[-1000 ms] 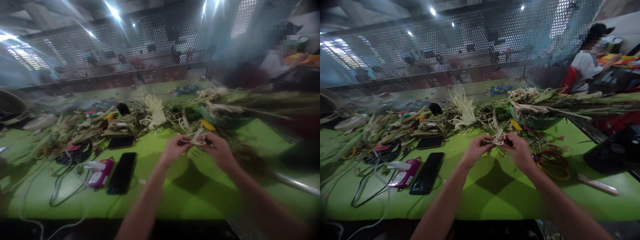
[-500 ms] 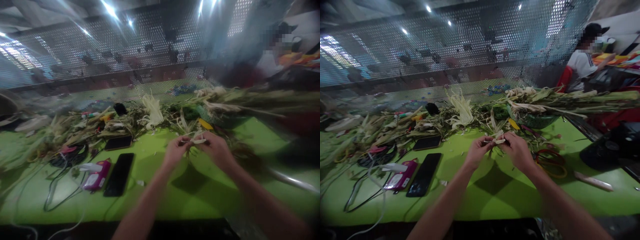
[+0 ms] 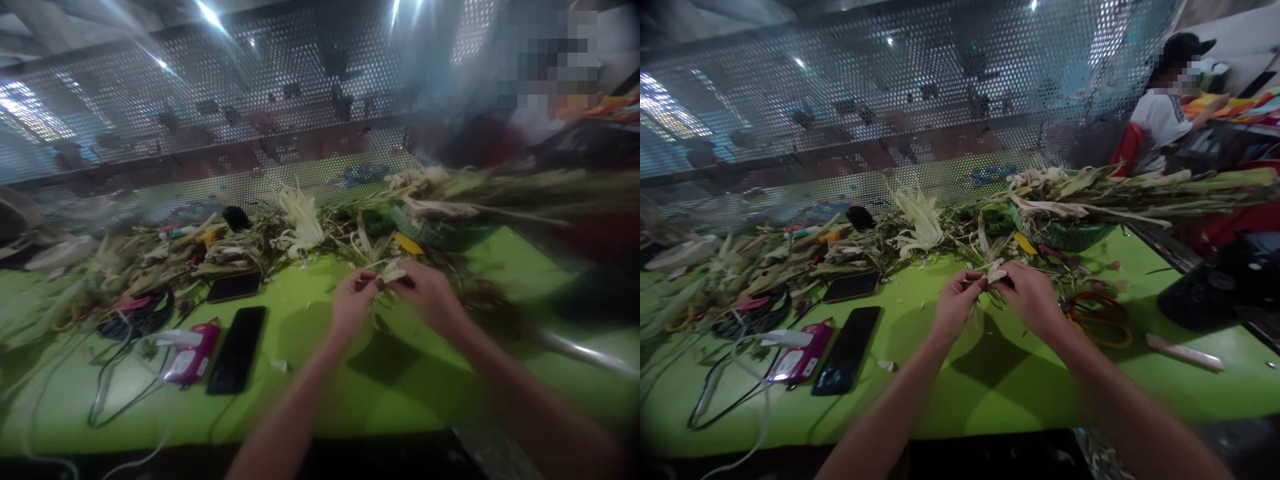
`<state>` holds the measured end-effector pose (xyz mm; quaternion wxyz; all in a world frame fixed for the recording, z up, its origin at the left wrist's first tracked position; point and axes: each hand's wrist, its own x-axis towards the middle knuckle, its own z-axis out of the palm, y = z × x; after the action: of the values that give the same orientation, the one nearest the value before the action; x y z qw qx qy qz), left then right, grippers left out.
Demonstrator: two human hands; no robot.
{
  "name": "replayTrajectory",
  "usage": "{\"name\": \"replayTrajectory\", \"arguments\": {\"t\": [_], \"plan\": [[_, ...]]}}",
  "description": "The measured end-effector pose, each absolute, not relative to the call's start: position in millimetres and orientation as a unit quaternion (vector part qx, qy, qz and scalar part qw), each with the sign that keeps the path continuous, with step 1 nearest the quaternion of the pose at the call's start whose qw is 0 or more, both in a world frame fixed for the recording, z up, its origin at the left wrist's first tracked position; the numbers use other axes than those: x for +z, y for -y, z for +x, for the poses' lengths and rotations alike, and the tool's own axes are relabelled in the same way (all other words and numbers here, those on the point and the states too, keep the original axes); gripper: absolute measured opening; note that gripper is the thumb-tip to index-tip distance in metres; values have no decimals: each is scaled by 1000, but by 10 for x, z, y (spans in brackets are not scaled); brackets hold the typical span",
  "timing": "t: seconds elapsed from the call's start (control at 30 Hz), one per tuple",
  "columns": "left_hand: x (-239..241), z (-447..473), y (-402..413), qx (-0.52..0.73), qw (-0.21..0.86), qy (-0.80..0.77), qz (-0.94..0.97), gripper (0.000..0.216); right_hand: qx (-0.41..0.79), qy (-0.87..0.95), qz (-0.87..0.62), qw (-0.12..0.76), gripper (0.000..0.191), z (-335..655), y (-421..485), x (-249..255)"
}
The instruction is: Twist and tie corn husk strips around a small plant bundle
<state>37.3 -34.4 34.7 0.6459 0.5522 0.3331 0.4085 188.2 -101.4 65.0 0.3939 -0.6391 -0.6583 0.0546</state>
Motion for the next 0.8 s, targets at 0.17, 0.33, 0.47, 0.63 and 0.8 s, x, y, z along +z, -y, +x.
{"name": "replayTrajectory", "arguments": {"t": [0.17, 0.33, 0.47, 0.63, 0.8], "plan": [[377, 385, 349, 429, 659, -330, 522, 14, 123, 618, -628, 456, 17, 1856, 1027, 671], [415, 376, 361, 408, 661, -337, 532, 11, 115, 604, -622, 484, 18, 1852, 1024, 683], [453, 366, 375, 396, 674, -322, 535, 13, 162, 560, -634, 509, 22, 1833, 1020, 701], [484, 360, 386, 391, 685, -304, 534, 17, 195, 547, -625, 521, 20, 1831, 1020, 722], [452, 369, 382, 388, 675, -296, 553, 18, 126, 578, -633, 500, 16, 1832, 1013, 692]]}}
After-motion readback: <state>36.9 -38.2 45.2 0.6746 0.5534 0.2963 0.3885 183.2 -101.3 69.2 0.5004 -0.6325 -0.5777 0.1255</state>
